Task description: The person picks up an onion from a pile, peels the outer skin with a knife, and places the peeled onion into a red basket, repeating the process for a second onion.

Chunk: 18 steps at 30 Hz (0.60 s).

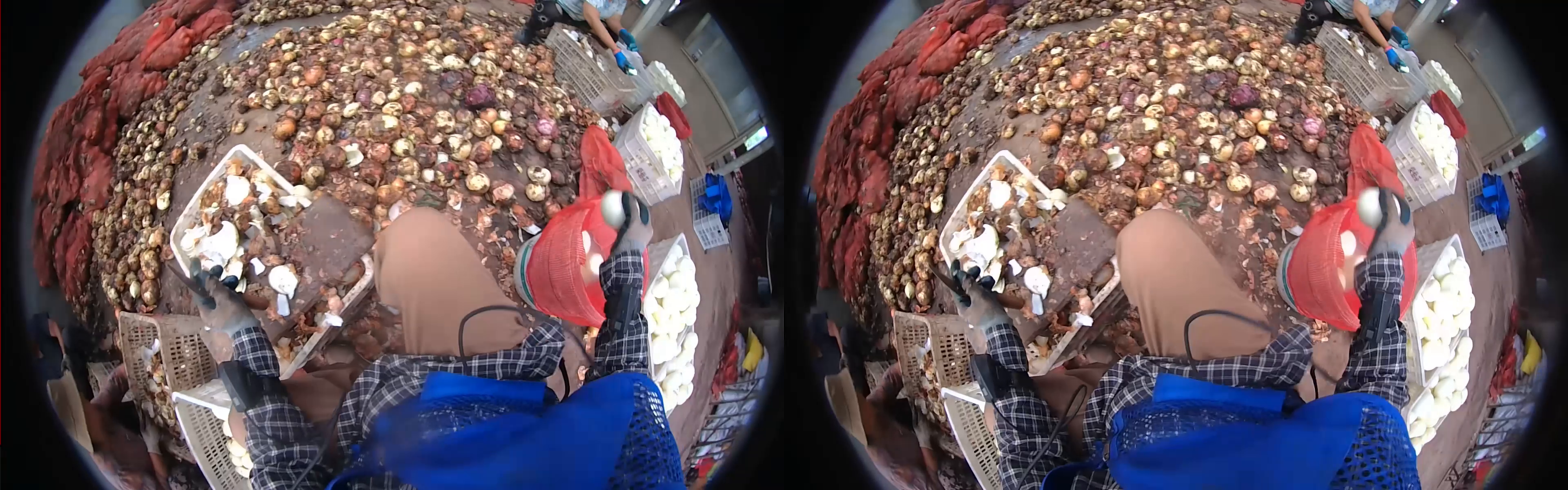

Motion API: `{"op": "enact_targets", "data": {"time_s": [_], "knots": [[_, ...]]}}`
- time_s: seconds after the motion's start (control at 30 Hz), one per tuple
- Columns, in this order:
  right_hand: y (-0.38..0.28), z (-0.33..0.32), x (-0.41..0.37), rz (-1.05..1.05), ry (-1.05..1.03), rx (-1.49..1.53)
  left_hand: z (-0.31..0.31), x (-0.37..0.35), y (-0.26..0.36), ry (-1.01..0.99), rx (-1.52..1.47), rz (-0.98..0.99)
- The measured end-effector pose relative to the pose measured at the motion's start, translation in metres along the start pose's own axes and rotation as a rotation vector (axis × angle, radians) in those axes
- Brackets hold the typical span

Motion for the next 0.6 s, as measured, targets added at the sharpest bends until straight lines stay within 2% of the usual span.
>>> {"op": "enact_targets", "data": {"time_s": [0.03,0.07,0.1,0.13,0.2,0.23,0.3,0.37,0.4,0.43,0.47,0.5,0.53,0.6], "knots": [[0.030,-0.032,0.000,0.228,0.115,-0.240,-0.004,0.002,-0.015,0.005,0.005,0.052],[0.060,-0.052,-0.008,0.349,0.215,-0.313,-0.010,0.005,-0.032,0.011,0.012,0.107],[0.078,-0.064,-0.015,0.523,0.185,-0.485,-0.009,0.002,-0.034,-0.023,-0.065,0.083],[0.095,-0.070,-0.023,0.609,0.124,-0.498,-0.006,0.002,-0.035,-0.051,-0.057,0.060],[0.093,-0.065,-0.038,0.631,0.097,-0.589,0.002,-0.013,-0.033,-0.061,0.029,-0.011],[0.090,-0.052,-0.036,0.404,0.105,-0.638,0.002,-0.014,-0.035,-0.052,0.088,0.026],[0.044,0.009,-0.046,-0.086,0.139,-0.387,0.004,-0.011,-0.046,0.006,0.194,0.131],[-0.028,0.088,-0.068,-0.073,-0.241,-0.258,0.015,-0.013,-0.050,-0.088,0.033,-0.136],[-0.015,0.120,-0.073,0.031,-0.332,-0.132,0.021,-0.016,-0.054,-0.126,-0.048,-0.272],[0.015,0.152,-0.078,0.136,-0.426,-0.004,0.023,-0.017,-0.065,-0.069,-0.091,-0.262],[0.066,0.182,-0.080,0.186,-0.482,0.055,0.023,-0.020,-0.070,-0.062,0.039,-0.333],[0.120,0.205,-0.081,0.245,-0.464,-0.124,0.022,-0.017,-0.082,-0.042,0.010,-0.403],[0.172,0.225,-0.078,0.242,-0.503,-0.443,0.018,-0.014,-0.095,-0.019,-0.019,-0.472],[0.214,0.234,-0.080,0.363,-0.493,-0.676,0.026,-0.019,-0.080,-0.068,-0.036,-0.456]]}}
Point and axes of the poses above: each hand's wrist, its own x-axis towards the middle knuckle, its own z-axis out of the palm, y = z × x, the point moved 6 cm from there along x, towards the middle knuckle, and after that the axes turned 2 degrees about -y, right-handed, at the moved point
